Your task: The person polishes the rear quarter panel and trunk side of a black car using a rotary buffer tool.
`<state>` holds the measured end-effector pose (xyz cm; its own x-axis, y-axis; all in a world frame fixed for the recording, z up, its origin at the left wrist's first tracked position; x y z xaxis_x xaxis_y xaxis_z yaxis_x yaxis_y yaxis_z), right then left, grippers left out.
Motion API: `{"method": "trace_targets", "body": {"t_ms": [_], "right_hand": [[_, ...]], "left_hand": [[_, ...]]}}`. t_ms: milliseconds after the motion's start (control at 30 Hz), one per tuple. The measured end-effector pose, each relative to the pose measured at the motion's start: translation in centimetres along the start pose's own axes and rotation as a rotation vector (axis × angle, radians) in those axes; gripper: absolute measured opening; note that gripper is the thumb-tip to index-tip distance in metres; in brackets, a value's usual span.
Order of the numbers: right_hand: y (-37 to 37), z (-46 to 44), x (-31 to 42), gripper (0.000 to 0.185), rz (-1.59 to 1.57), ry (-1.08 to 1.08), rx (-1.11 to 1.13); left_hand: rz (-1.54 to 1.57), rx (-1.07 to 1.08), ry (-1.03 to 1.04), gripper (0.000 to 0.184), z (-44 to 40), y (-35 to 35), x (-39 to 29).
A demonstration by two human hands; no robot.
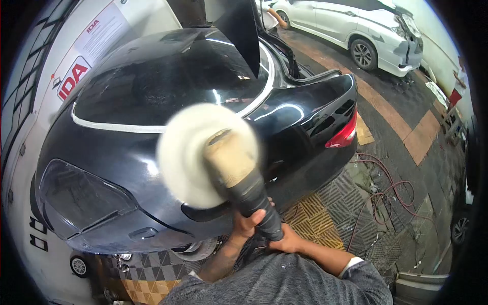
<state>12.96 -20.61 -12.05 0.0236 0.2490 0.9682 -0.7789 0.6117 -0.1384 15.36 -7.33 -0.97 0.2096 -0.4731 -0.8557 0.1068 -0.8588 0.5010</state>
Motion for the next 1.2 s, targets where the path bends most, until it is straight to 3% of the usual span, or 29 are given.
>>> {"method": "trace_targets", "body": {"t_ms": [100, 167, 233, 267, 433, 667, 900, 1200], "right_hand": [[-4.7, 4.9, 3.4, 0.042, 0.035, 0.142, -0.190], [-6.6, 7.9, 1.8, 0.044, 0.047, 0.361, -0.129], [-8.7, 10.7, 2.1, 0.044, 0.092, 0.318, -0.192], [-9.2, 12.3, 2.4, 0.042, 0.034, 0.427, -0.184], [-10.8, 17.3, 6.7, 0.039, 0.033, 0.522, -0.156], [-13.2, 19.3, 11.2, 0.038, 0.212, 0.564, -0.192], [-14.6, 18.3, 16.2, 0.033, 0.315, 0.618, -0.147], [-14.2, 17.4, 14.3, 0.034, 0.212, 0.550, -0.110]], "left_hand": [[0.127, 0.092, -0.086, 0.066, -1.3, 4.1, 3.0], [0.187, 0.125, -0.125, 0.061, -1.8, 6.8, 4.4], [0.250, 0.129, -0.214, 0.058, -1.4, 8.9, 6.7], [0.277, 0.124, -0.262, 0.057, -1.3, 9.6, 8.2], [0.383, 0.137, -0.364, 0.055, 1.0, 14.1, 6.7], [0.603, 0.143, -0.414, 0.060, 0.7, 16.8, 6.0], [0.691, 0.111, -0.361, 0.052, -1.0, 18.0, 4.7], [0.689, 0.050, -0.337, 0.047, -1.6, 17.1, 4.6]]}}
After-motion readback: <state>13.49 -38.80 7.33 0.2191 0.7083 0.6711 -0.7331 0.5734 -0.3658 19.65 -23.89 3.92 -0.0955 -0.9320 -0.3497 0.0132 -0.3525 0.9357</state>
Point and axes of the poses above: each hand's wrist, its own z-axis away from the middle knuckle, its own y-axis out of the palm, x = y × z, the point moved 8 cm from there along -z, towards the middle knuckle, and after that the axes turned 13 degrees about z, right-handed, at the moved point
